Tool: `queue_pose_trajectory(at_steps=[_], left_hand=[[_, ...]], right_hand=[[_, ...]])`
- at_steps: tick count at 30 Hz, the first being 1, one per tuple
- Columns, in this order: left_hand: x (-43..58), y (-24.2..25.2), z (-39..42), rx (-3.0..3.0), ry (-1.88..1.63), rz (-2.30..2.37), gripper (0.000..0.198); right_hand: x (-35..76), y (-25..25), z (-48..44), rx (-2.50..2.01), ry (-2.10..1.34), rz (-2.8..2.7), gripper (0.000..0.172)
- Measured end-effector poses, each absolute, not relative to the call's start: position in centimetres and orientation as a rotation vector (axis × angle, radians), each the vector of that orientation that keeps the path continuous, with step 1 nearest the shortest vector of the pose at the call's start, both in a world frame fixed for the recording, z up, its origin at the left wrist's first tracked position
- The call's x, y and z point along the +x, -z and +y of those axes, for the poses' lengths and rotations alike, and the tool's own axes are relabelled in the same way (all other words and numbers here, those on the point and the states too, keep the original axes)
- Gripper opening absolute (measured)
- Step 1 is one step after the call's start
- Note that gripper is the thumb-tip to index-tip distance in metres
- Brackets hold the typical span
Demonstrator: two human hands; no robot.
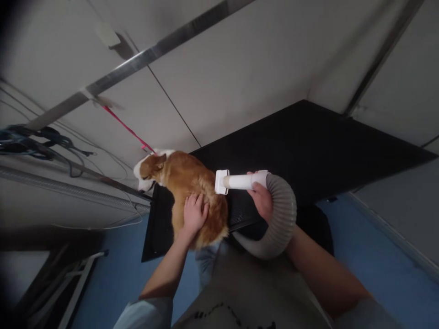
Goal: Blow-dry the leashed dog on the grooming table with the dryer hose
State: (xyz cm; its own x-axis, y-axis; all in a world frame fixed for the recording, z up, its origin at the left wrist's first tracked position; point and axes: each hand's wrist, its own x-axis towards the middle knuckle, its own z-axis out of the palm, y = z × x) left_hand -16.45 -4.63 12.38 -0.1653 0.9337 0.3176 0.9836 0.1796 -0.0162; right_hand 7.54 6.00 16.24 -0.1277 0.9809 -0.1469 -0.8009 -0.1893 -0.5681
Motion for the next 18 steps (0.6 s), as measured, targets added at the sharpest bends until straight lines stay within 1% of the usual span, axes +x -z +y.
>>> queue_pose_trajectory(at_steps=[4,9,12,16,18], left_hand=[[-16.2,-11.6,-5.0,-1.687,0.326,-2.296,0.065],[-16.0,-11.4,-5.4,-1.618,0.345,-2.416,0.075],[-15.9,-11.3,-5.4,-1.590,0.397,-2.450,0.078],[-15.5,-11.1,-5.2,-1.541,0.433,-2.491,0.078],[-15.3,-11.0,-5.2,-1.529,0.426,-2.513,0.078]], right_hand=[[7.4,-15.8,8.0,-0.573,-1.734,-0.350,0.039],[8.1,-14.1,7.5,-0.578,-1.770,-0.355,0.037],[8.8,-13.5,6.2,-0.618,-1.749,-0.398,0.039],[9.3,-13.9,3.8,-0.569,-1.763,-0.487,0.032],[9.4,-14.7,2.9,-0.574,-1.746,-0.557,0.032]])
